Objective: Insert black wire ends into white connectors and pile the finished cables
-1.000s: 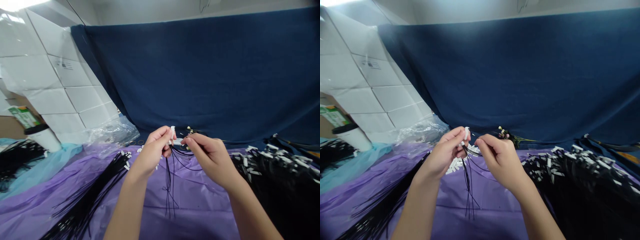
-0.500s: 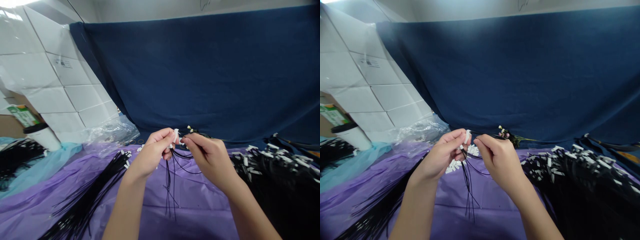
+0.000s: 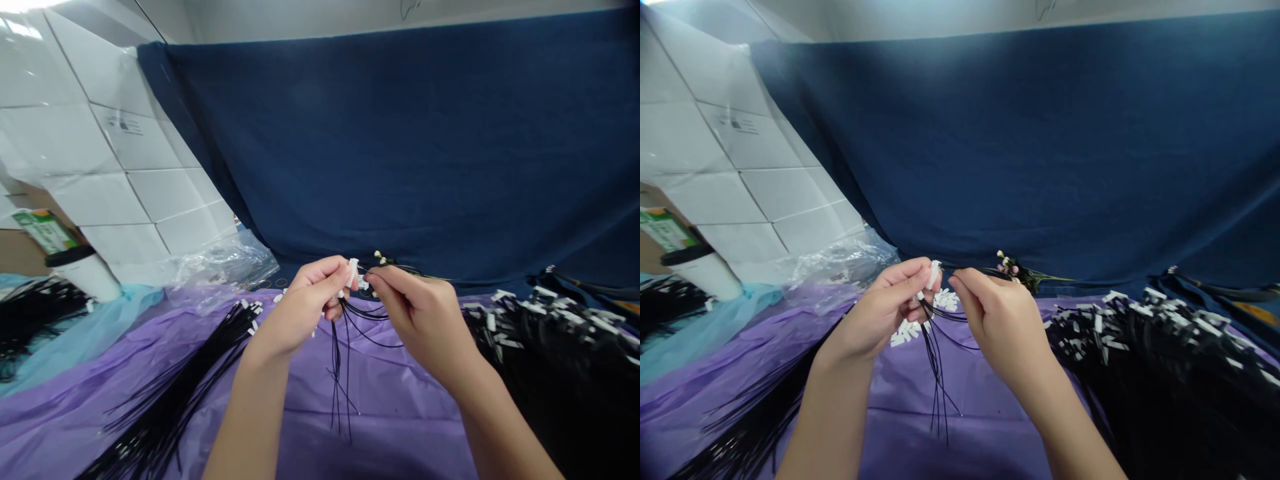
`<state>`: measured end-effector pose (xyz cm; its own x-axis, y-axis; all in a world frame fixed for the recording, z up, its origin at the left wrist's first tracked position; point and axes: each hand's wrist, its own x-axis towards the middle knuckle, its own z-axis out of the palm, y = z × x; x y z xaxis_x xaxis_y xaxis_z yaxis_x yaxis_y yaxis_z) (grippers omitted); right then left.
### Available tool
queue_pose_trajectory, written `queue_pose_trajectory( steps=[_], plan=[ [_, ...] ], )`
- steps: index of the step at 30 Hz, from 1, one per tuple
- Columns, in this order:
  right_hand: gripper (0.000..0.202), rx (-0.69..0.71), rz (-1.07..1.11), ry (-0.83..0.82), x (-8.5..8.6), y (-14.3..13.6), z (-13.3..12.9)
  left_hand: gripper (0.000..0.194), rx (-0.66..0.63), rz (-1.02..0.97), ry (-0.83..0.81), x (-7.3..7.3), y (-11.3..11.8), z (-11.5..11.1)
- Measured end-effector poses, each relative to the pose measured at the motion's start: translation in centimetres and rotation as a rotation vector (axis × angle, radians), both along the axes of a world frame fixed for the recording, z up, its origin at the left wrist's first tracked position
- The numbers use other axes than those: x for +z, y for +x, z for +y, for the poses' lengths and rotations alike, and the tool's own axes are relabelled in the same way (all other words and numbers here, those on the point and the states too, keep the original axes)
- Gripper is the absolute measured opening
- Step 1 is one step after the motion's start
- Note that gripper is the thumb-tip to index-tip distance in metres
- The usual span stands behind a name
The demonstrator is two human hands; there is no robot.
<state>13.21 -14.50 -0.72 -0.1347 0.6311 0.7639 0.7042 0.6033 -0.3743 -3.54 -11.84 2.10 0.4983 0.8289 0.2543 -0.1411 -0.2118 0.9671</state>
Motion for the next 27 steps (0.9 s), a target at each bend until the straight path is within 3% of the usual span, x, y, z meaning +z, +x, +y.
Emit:
queue_pose_trajectory(
  steps=[10,27],
  plan=[
    [0.035,0.108,0.215,-0.165,0.6,-0.5,-0.7,0.032,-0.008,0.045,0.059,-0.2,0.0,-0.2],
    [0.028,0.011,0.161,-0.097,0.1,-1.1,-0.4,0.031,0.021,0.062,-0.009,-0.2,0.5,-0.1]
  ],
)
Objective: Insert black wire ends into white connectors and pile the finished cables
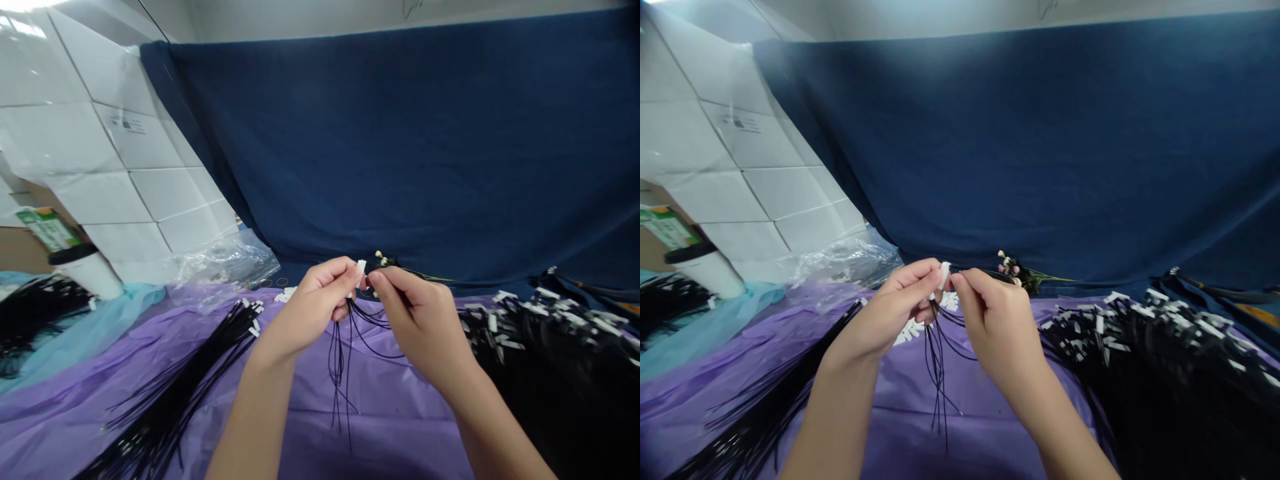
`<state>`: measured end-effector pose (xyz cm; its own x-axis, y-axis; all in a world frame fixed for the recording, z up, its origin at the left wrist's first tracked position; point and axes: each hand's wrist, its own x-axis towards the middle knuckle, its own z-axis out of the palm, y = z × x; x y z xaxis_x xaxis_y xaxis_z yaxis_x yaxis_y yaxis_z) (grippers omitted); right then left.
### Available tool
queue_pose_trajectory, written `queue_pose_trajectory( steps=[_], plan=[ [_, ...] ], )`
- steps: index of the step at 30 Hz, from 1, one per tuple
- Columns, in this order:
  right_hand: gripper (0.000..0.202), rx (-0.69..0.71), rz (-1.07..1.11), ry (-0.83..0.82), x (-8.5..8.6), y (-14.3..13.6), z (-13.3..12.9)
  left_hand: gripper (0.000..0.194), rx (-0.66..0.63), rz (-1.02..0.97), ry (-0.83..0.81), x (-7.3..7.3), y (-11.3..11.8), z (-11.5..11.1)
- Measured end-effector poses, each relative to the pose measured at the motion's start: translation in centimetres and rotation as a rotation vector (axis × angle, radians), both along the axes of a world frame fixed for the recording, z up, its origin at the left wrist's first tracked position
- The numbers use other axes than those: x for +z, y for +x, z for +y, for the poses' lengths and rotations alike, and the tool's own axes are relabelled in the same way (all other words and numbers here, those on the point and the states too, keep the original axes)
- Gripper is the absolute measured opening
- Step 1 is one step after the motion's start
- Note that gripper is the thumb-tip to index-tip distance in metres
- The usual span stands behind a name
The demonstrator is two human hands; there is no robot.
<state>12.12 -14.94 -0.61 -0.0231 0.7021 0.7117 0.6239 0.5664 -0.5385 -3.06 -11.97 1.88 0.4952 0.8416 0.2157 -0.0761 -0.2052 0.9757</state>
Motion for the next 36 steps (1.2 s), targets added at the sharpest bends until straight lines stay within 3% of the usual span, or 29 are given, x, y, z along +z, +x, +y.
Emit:
queue_pose_trajectory(
  steps=[2,6,8,11,14,19,23,25,29,33,36],
  plan=[
    [0.022,-0.064,-0.016,0.029,0.0,0.1,-0.1,0.03,0.053,-0.011,-0.016,-0.1,0.2,0.1],
    [0.018,-0.327,-0.03,0.195,0.4,0.4,-0.7,0.029,0.273,-0.1,-0.028,-0.6,0.4,0.9],
    [0.017,-0.366,-0.036,0.253,0.7,0.4,-1.2,0.028,0.369,-0.158,-0.047,-0.8,0.4,1.3],
    [0.011,-0.139,-0.073,0.097,1.0,0.5,-1.7,0.026,0.458,-0.235,-0.088,-0.8,0.4,1.6],
    [0.017,0.07,-0.203,-0.122,0.6,0.5,-1.5,0.024,0.492,-0.295,-0.139,-0.5,0.5,1.6],
    [0.021,0.057,-0.397,-0.064,-0.7,0.6,0.6,0.024,0.443,-0.355,-0.22,-0.5,0.5,1.4],
    [0.012,0.077,-0.53,0.01,-1.6,0.9,2.5,0.022,0.406,-0.377,-0.264,-0.6,0.5,1.7],
    [0.02,0.066,-0.532,0.091,-2.2,1.1,3.4,0.021,0.409,-0.385,-0.267,-0.6,0.5,1.8],
    [0.032,0.152,-0.351,0.244,-3.8,1.4,5.2,0.023,0.426,-0.379,-0.252,-0.7,0.7,1.9],
    [0.029,0.397,0.262,0.078,-5.1,0.9,6.4,0.023,0.454,-0.317,-0.197,-0.8,0.8,1.9],
    [0.026,0.406,0.558,0.026,-5.2,0.0,6.8,0.024,0.469,-0.257,-0.155,-1.0,0.9,2.0]
  ],
)
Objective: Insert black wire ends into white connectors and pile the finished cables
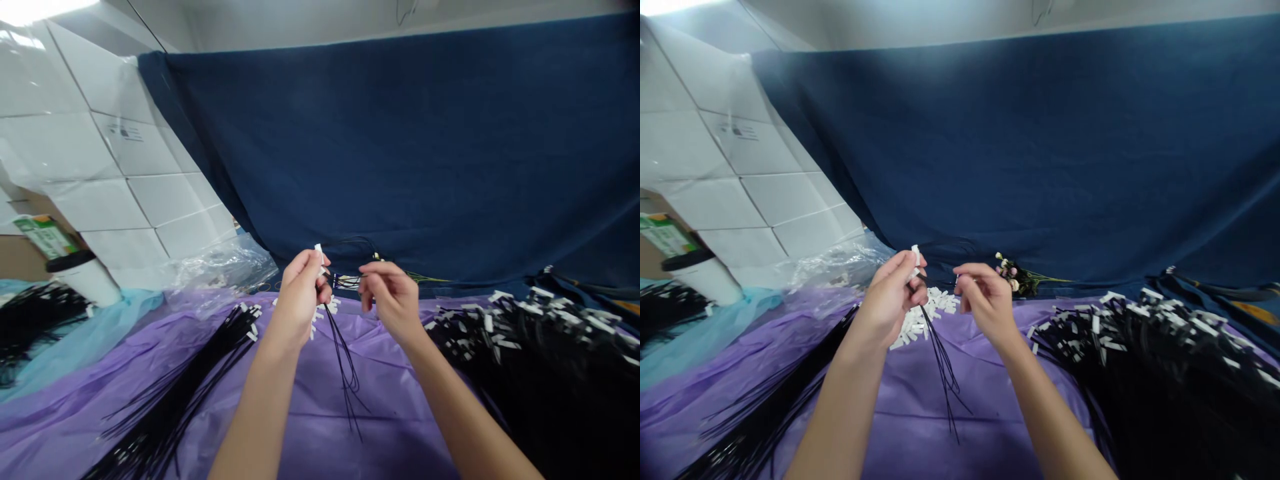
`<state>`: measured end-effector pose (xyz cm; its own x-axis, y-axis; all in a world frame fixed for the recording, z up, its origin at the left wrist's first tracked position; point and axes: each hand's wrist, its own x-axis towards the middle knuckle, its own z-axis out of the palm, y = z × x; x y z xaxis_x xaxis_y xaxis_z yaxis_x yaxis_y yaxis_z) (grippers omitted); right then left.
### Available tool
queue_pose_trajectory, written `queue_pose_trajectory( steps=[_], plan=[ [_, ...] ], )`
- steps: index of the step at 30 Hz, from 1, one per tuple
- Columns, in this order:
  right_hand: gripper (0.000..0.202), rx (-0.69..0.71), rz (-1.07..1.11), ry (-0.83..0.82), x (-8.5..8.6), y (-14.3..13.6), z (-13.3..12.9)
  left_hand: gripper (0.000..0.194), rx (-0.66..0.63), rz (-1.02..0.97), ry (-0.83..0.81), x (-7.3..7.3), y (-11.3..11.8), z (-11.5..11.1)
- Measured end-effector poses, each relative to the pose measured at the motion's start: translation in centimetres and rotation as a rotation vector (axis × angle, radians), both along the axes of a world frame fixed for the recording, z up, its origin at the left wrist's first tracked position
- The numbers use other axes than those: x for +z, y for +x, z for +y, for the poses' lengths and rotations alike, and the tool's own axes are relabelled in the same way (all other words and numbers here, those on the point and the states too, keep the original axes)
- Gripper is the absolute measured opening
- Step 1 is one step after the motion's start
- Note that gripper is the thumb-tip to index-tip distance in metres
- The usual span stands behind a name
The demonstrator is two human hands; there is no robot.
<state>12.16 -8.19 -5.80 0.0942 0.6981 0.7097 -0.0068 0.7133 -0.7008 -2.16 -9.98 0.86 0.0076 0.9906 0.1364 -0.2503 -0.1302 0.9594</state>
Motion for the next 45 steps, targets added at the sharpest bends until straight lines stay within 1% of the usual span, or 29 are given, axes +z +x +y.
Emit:
queue_pose_trajectory(
  steps=[1,3,6,7,9,11,13,14,16,18,20,22,25,28,31,40,45],
  plan=[
    [0.027,-0.014,0.071,-0.024,0.2,-0.2,0.0,0.024,0.0,0.022,0.007,-0.1,0.0,0.0],
    [0.026,-0.007,0.29,-0.104,0.9,-0.1,0.0,0.024,-0.003,0.066,0.021,-0.2,0.0,0.1],
    [0.028,0.032,0.646,-0.205,2.3,1.5,-0.2,0.025,-0.002,0.13,0.051,-0.1,0.0,-0.1],
    [0.028,0.048,0.726,-0.212,2.8,2.3,-0.3,0.025,-0.001,0.146,0.064,-0.1,-0.1,-0.1],
    [0.026,0.123,0.852,-0.205,3.6,4.1,-0.7,0.025,-0.009,0.166,0.087,0.0,-0.1,-0.3],
    [0.021,0.203,0.906,-0.194,4.3,5.5,-1.2,0.025,-0.027,0.181,0.103,0.1,-0.2,-0.5],
    [0.021,0.223,0.863,-0.184,4.9,6.0,-2.0,0.025,-0.051,0.198,0.115,0.2,-0.3,-0.6],
    [0.021,0.204,0.802,-0.179,5.0,5.9,-2.4,0.025,-0.065,0.203,0.123,0.2,-0.3,-0.7],
    [0.017,0.124,0.603,-0.17,5.3,5.2,-3.3,0.025,-0.097,0.201,0.14,0.2,-0.3,-0.8],
    [0.01,0.05,0.329,-0.173,5.4,4.0,-4.3,0.025,-0.131,0.184,0.15,0.3,-0.3,-1.0],
    [0.008,0.002,0.082,-0.194,5.5,2.9,-5.3,0.026,-0.16,0.169,0.152,0.5,-0.3,-1.1],
    [0.008,-0.076,-0.024,-0.198,5.7,2.1,-6.1,0.025,-0.182,0.163,0.153,0.6,-0.3,-1.3],
    [0.009,-0.188,-0.055,-0.184,5.9,1.6,-6.7,0.025,-0.205,0.156,0.154,0.8,-0.2,-1.5],
    [0.011,-0.243,-0.049,-0.192,6.1,1.6,-6.7,0.025,-0.218,0.14,0.156,0.9,-0.1,-1.8],
    [0.012,-0.254,-0.058,-0.201,6.2,1.8,-6.6,0.025,-0.233,0.126,0.164,0.9,-0.1,-1.8],
    [0.012,-0.226,-0.085,-0.217,6.3,2.0,-7.0,0.024,-0.266,0.137,0.21,1.0,-0.1,-1.9],
    [0.012,-0.261,-0.103,-0.184,6.5,2.2,-7.3,0.027,-0.292,0.242,0.248,0.9,-0.4,-1.8]
  ],
)
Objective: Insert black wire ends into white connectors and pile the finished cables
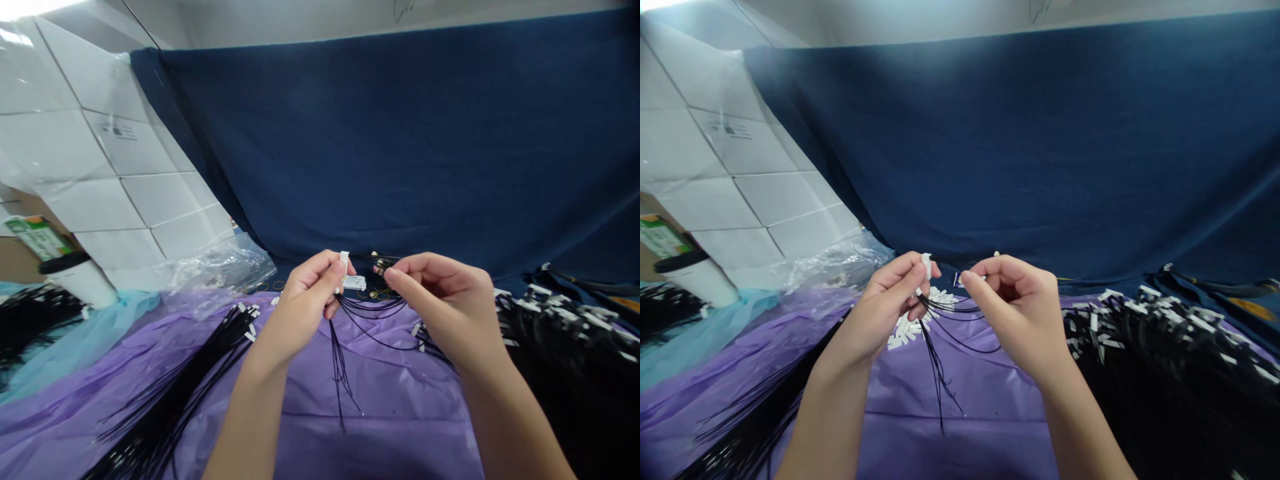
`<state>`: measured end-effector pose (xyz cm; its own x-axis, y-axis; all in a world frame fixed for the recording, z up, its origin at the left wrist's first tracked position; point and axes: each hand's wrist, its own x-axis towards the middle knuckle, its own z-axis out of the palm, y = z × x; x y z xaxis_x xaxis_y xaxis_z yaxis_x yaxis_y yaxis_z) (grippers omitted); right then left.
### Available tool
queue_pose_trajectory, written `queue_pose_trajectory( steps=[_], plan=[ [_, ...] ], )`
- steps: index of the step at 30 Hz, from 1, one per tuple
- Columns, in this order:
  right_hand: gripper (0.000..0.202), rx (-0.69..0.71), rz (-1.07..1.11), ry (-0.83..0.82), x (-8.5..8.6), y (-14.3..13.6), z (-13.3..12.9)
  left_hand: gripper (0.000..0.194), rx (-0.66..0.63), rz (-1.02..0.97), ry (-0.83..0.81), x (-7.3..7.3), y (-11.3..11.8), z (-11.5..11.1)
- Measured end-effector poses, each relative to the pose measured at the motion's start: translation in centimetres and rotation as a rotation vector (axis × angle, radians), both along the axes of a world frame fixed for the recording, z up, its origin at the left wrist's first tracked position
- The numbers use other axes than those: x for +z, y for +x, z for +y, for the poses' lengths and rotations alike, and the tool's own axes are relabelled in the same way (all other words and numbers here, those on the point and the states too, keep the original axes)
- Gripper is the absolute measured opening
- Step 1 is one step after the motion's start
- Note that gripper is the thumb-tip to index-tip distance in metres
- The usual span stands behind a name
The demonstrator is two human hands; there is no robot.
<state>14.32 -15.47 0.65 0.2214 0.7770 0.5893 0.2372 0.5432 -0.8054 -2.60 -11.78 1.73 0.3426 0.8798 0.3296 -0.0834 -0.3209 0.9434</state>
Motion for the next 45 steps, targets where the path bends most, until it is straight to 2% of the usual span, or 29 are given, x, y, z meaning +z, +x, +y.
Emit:
queue_pose_trajectory(
  steps=[3,7,11,20,25,31,34,36,37,39,41,43,45],
  plan=[
    [0.01,-0.046,-0.116,0.074,-0.1,0.0,0.0,0.028,0.002,0.055,0.032,-0.2,-0.1,0.0],
    [0.004,-0.179,-0.35,0.312,-0.3,-0.2,0.3,0.031,-0.065,0.083,0.054,-0.4,0.2,-0.2],
    [0.007,-0.275,-0.454,0.498,-0.4,-0.4,0.4,0.032,-0.086,0.054,0.074,-0.6,0.7,-0.6],
    [0.009,-0.258,-0.468,0.515,-0.5,-0.3,0.7,0.035,-0.149,0.013,0.044,-0.6,0.7,-0.4],
    [0.011,-0.285,-0.503,0.447,-0.4,-0.3,0.6,0.033,-0.147,0.023,-0.003,-0.6,0.9,-0.3],
    [0.008,-0.284,-0.566,0.455,-0.7,-0.3,0.9,0.025,-0.103,-0.006,-0.07,-0.8,1.0,-0.4],
    [0.008,-0.452,-0.54,0.511,-0.7,-0.6,0.6,0.027,-0.076,-0.04,-0.069,-0.9,1.1,-0.2],
    [0.012,-0.604,-0.479,0.567,-0.4,-0.8,0.0,0.03,-0.007,-0.091,-0.085,-0.9,1.1,0.1],
    [0.013,-0.632,-0.452,0.579,-0.2,-0.9,-0.4,0.029,0.045,-0.131,-0.099,-1.0,1.2,0.3],
    [0.01,-0.53,-0.45,0.53,0.1,-1.1,-1.3,0.025,0.161,-0.248,-0.125,-1.0,1.1,0.8],
    [0.006,-0.287,-0.534,0.346,0.2,-1.4,-1.7,0.022,0.248,-0.405,-0.142,-1.0,1.1,1.1],
    [0.008,-0.091,-0.655,0.115,-0.2,-1.8,-1.5,0.019,0.281,-0.555,-0.168,-0.8,1.1,1.3],
    [0.015,-0.025,-0.725,-0.025,-1.0,-2.3,-0.5,0.017,0.262,-0.654,-0.21,-0.6,1.1,1.3]
  ],
)
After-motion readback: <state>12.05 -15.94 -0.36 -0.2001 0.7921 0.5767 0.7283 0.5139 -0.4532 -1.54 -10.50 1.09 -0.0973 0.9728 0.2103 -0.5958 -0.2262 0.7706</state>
